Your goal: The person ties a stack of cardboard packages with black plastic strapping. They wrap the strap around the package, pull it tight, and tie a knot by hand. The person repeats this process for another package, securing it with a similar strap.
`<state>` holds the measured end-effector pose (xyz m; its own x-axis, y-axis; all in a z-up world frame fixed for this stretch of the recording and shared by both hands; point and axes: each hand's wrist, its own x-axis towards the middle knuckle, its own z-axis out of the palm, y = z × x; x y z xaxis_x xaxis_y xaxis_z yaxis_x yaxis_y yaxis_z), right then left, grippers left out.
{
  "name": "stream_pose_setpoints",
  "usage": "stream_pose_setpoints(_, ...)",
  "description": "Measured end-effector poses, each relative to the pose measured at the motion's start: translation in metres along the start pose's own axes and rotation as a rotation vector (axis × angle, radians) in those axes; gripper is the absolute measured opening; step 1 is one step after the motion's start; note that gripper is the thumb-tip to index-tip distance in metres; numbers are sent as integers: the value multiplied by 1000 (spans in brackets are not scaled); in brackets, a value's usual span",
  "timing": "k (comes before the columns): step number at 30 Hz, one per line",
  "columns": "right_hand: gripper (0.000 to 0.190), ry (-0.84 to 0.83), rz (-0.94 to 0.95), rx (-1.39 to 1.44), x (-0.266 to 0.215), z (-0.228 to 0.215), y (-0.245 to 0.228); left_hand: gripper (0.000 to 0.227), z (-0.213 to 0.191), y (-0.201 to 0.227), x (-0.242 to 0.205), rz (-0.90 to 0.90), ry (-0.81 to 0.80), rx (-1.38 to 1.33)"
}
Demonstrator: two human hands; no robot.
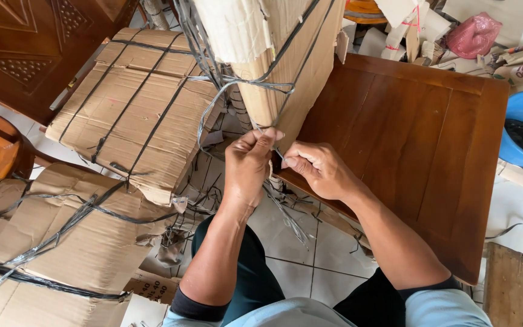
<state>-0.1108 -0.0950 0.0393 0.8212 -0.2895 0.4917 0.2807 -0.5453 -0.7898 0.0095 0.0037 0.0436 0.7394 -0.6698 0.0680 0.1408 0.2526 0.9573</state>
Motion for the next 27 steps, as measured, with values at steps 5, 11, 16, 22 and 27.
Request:
stream_pose_setpoints(5, 19, 155, 51, -97, -10, 3, 47, 20, 3, -10, 3, 58, 86, -84)
stream_pose_setpoints(11, 32, 358, -233, -373, 23, -19, 5, 23, 6, 3, -2, 195, 37, 22)
stream_pose_setpoints(16, 28, 288, -268, -580, 36, -15, 8, 23, 2, 1, -1, 215, 33, 49)
stream_pose_setpoints(22, 15, 217, -269, -722, 34, -20, 2, 26, 7, 11, -12, 310, 73, 232)
stream_pose_setpoints(27, 9, 147, -221, -666, 25, -23, -1, 21, 12, 5, -14, 498, 173, 332)
